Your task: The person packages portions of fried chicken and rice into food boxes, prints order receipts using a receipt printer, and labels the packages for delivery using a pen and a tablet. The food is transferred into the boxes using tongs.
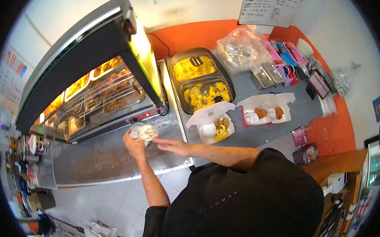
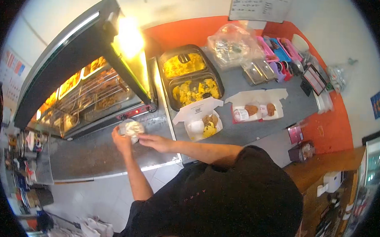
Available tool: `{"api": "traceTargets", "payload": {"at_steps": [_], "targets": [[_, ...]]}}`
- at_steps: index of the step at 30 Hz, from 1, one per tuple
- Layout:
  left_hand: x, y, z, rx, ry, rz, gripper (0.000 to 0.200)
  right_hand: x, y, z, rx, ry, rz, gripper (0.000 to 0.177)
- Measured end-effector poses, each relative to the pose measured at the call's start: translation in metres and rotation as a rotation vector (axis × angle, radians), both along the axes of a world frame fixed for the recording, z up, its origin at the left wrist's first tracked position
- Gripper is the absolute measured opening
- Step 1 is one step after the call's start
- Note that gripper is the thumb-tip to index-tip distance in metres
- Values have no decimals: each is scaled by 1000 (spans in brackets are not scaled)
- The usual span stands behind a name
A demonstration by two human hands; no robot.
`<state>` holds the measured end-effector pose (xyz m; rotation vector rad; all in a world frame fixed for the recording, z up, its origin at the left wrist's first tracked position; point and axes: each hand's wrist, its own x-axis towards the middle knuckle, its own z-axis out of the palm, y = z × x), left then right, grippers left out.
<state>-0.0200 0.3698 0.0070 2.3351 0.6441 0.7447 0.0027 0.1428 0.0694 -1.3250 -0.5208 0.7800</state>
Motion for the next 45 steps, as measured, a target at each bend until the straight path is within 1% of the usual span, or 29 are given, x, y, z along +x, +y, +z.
{"api": "traceTargets", "payload": {"at_steps": [2, 6, 8, 9, 10, 11, 12, 13, 14, 16, 18, 20, 22, 24, 25, 26, 28, 30, 32, 33, 34, 36, 37, 38, 39, 40, 41, 42, 45], "targets": [[17, 30, -10, 138, 203, 222, 57, 1, -33, 12, 36, -153, 259, 43], [42, 60, -40, 248, 302, 265, 66, -8, -96, -5, -120, -93, 192, 38], [43, 61, -54, 404, 530, 44, 74, -6, -128, -12, -275, -265, 101, 36], [46, 61, -58, 430, 579, 50, 81, -5, -144, -12, -282, -260, 82, 36], [48, 60, -60, 432, 573, 28, 81, -2, -161, -12, -275, -274, -54, 34], [45, 55, -45, 454, 627, 6, 84, -1, -176, -13, -264, -283, -189, 32], [41, 52, -33, 477, 685, -17, 86, 1, -191, -8, -267, -272, -209, 32], [37, 52, -28, 485, 692, -34, 86, 4, -206, 1, -328, -256, -327, 30], [33, 58, -22, 461, 739, 2, 85, 8, -219, 7, -385, -238, -440, 28], [36, 60, -2, 443, 789, 49, 84, 19, -240, 7, -352, -218, -503, 26], [36, 49, 18, 403, 644, 94, 64, 23, -255, 5, -319, -191, -536, 23], [61, 35, 26, 38, 117, 15, 37, 40, -263, 9, -333, -202, -465, 21], [86, -32, 49, -375, -320, -147, 21, 54, -271, 21, -274, -238, -383, 21], [90, -180, 123, -558, -381, -263, 18, 65, -277, 28, -182, -408, -278, 26], [98, -218, 119, -296, -327, -297, 19, 69, -279, 39, -76, -402, -321, 33], [99, -281, 144, -812, -322, -280, 27, 72, -287, 51, -67, -399, -277, 33], [115, -364, 153, -761, -537, -388, 32, 81, -308, 73, 197, -289, -372, 41], [128, -425, 171, -1002, -646, -437, 35, 99, -344, 75, 171, -292, -331, 36], [141, -458, 178, -1152, -673, -488, 36, 115, -379, 73, 153, -251, -351, 30], [144, -470, 184, -1209, -672, -497, 34, 120, -391, 77, 288, -292, -378, 27], [146, -479, 190, -1242, -621, -478, 32, 122, -402, 83, 281, -288, -350, 27], [152, -492, 200, -1401, -542, -529, 24, 125, -416, 104, 506, -275, -443, 27], [153, -498, 202, -1395, -560, -509, 24, 126, -418, 109, 462, -387, -535, 34], [155, -503, 204, -1485, -479, -552, 17, 130, -425, 110, 467, -387, -514, 34], [158, -508, 206, -1572, -392, -597, 13, 134, -434, 109, 321, -335, -451, 32], [163, -510, 202, -1566, -404, -587, 13, 137, -440, 109, 174, -282, -389, 29], [170, -512, 199, -1478, -384, -608, 13, 138, -437, 112, 254, -224, -451, 19], [175, -513, 197, -1389, -364, -629, 14, 141, -440, 112, 259, -226, -439, 19], [180, -519, 216, -1428, -417, -685, 16, 148, -451, 112, 232, -123, -347, 10]]}}
